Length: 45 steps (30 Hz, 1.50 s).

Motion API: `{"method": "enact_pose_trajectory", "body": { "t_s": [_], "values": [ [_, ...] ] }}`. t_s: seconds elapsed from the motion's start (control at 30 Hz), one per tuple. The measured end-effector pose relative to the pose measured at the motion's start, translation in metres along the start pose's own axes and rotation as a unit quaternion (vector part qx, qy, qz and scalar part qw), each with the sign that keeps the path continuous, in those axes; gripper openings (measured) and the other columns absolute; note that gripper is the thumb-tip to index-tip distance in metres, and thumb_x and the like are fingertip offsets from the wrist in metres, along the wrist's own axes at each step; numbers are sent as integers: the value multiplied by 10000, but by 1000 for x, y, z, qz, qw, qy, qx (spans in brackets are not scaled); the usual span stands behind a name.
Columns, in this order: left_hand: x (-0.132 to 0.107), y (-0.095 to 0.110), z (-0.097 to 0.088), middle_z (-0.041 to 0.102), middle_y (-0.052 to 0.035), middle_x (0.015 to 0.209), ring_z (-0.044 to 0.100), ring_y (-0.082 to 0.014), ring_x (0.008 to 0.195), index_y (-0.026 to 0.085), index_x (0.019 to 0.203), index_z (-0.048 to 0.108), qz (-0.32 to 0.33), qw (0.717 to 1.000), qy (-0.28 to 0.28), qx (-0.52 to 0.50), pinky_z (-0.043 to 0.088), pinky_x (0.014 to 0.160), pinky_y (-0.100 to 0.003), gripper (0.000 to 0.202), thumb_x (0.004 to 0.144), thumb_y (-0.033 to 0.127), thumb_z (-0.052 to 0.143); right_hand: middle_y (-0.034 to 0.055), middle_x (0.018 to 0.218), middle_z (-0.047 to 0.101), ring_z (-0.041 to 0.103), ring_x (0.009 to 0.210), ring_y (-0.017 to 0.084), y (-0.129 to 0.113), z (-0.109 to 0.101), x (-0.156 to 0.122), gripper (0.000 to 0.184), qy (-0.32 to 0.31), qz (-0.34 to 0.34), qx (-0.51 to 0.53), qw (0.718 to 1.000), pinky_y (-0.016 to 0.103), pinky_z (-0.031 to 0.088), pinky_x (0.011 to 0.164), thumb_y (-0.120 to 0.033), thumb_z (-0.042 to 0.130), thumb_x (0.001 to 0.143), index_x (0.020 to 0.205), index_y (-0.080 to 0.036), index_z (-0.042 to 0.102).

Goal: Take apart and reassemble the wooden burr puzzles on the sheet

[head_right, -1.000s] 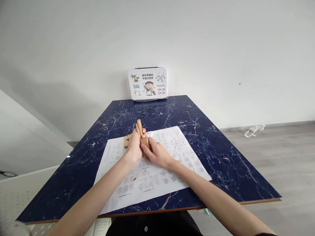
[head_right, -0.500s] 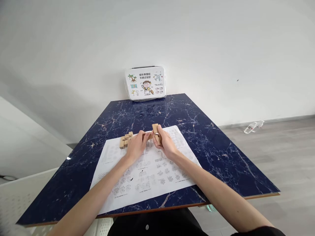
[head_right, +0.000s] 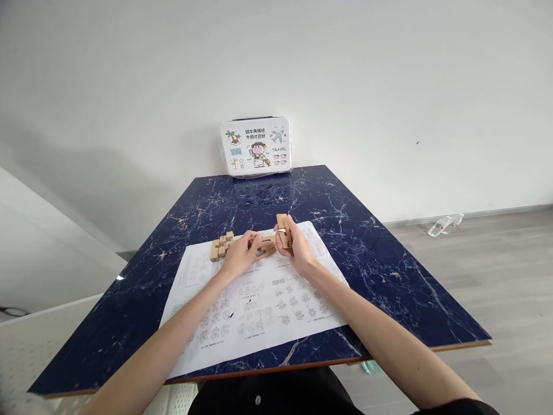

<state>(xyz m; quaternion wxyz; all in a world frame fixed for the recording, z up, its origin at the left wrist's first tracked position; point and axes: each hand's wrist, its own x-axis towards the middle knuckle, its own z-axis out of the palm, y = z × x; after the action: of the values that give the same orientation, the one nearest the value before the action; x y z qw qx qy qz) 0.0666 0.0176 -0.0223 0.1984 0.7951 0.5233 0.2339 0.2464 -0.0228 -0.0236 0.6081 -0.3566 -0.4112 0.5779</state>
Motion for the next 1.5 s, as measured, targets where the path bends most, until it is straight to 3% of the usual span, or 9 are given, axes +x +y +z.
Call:
{"method": "enact_pose_trajectory", "body": {
  "t_s": [0.13,0.3,0.43,0.63,0.93,1.1,1.23,1.37,1.5],
  "values": [
    [0,-3,0,770,-51,923,718,-245,810,233,1126,622,1,1000,-10,-8,405,645,-305,282,1102,379,382,-61,515,422,229,408,93,-2,-1,1,515,20,0,-10,1000,281,188,430,-722,508,967,861,-221,562],
    [-15,-11,-5,709,-132,1184,719,-257,975,201,1289,535,73,997,-4,-39,522,792,-361,285,1084,363,421,-51,527,471,249,415,99,-2,0,0,488,37,14,-27,999,287,204,446,-688,504,971,862,-217,576],
    [-34,-16,-16,652,-133,1172,703,-225,867,204,1391,450,115,993,-15,-16,549,754,-363,387,1063,410,471,-43,541,503,292,430,104,2,1,-1,482,31,12,-43,999,281,237,450,-688,553,949,870,-214,591],
    [-41,-17,-19,669,-89,1071,688,-264,935,230,1162,545,133,990,-1,43,524,764,-372,283,1011,466,583,-42,536,498,316,427,102,7,0,4,489,30,4,-39,999,268,225,421,-698,582,933,871,-213,591],
    [-13,-9,-6,611,-139,1158,684,-263,867,177,1150,568,108,990,-10,93,502,713,-363,241,1047,382,496,-37,544,520,330,433,97,5,3,3,486,34,15,-37,999,263,226,433,-686,592,931,866,-204,587],
    [10,-2,-2,647,-123,955,668,-243,745,217,789,559,78,990,-65,100,440,624,-339,344,1025,459,501,-50,560,535,330,427,96,7,0,5,395,36,15,-33,999,268,285,467,-602,578,941,922,-207,592],
    [16,1,-9,684,-95,806,666,-242,697,233,754,512,80,990,-78,89,379,569,-318,342,1023,443,515,-54,587,524,367,468,108,6,1,4,457,42,-3,-41,998,274,305,487,-668,626,905,955,-215,596],
    [11,-1,-19,701,-27,714,629,-192,517,224,927,554,61,996,-57,13,392,521,-286,287,1062,461,462,-59,575,460,335,494,112,4,2,3,505,39,-19,-79,996,280,265,488,-724,631,901,895,-221,582],
    [4,-6,-19,769,-48,937,690,-142,524,209,1066,581,44,981,-9,-187,485,508,-246,344,1054,541,493,-81,560,363,270,497,114,6,3,2,500,16,-37,-110,993,286,224,500,-722,586,941,880,-227,565]
  ]
}}
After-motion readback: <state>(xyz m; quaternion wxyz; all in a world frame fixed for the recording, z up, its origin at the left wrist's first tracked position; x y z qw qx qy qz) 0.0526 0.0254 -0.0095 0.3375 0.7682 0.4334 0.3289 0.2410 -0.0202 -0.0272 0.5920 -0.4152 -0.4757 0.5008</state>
